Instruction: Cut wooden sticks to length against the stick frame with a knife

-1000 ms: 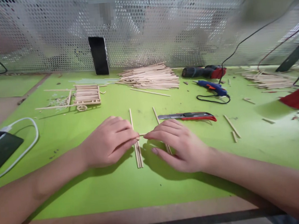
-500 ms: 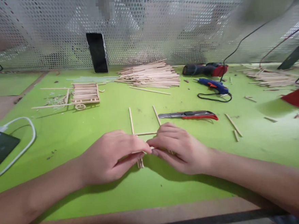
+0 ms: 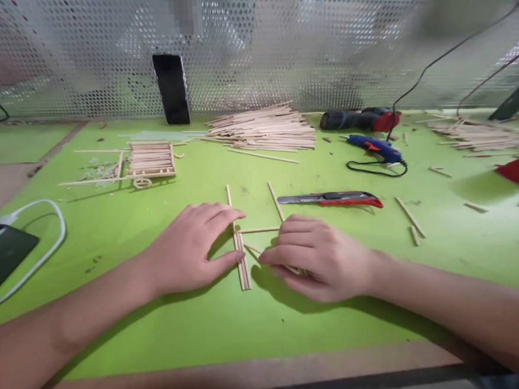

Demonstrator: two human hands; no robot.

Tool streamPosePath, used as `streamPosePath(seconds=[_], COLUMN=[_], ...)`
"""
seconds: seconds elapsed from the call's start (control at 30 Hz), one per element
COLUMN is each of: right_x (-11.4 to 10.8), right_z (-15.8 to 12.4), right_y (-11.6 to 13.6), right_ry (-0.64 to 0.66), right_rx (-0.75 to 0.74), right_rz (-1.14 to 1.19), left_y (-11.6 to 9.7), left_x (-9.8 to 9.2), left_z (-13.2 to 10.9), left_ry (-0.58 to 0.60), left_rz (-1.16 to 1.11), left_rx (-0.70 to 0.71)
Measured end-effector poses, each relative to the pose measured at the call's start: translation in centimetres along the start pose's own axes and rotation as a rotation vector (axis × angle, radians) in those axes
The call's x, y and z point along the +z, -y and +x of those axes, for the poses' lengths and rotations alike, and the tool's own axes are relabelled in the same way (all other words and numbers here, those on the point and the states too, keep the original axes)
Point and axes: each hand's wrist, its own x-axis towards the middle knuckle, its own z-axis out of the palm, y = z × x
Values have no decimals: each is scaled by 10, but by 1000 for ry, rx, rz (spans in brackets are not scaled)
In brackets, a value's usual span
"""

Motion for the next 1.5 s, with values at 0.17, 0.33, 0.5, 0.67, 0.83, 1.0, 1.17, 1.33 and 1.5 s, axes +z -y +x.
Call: streamPosePath(seconds=[0.17,0.33,0.5,0.67,0.83,1.0,1.17,1.33,1.5], right_x=[2,3,2,2,2,3,4,5,5], right_z=[-1,-3,-2,-1,0,1,0,0,0], right_y=[2,0,-1,-1,1,3,2,2,2], right_ry=[97,153,143,144,140,106,114,111,102], right_rx=[19,27,49,14,29,57,32,34,7], right_rz=[121,185,156,104,83,127,122,107,71], left_y=[3,4,4,6,7,9,12,15,14], left_x=[1,-1,-1,-1,0,-1,-2,-2,-3], left_z=[1,3,3,2,2,2,3,4,4], left_ry=[38,21,9,10,10,9,22,12,32], left_rz=[-14,-12,-15,-36,-34,-39,-64,-65,-41], left_rx=[85,167,207,199,194,203,209,216,248])
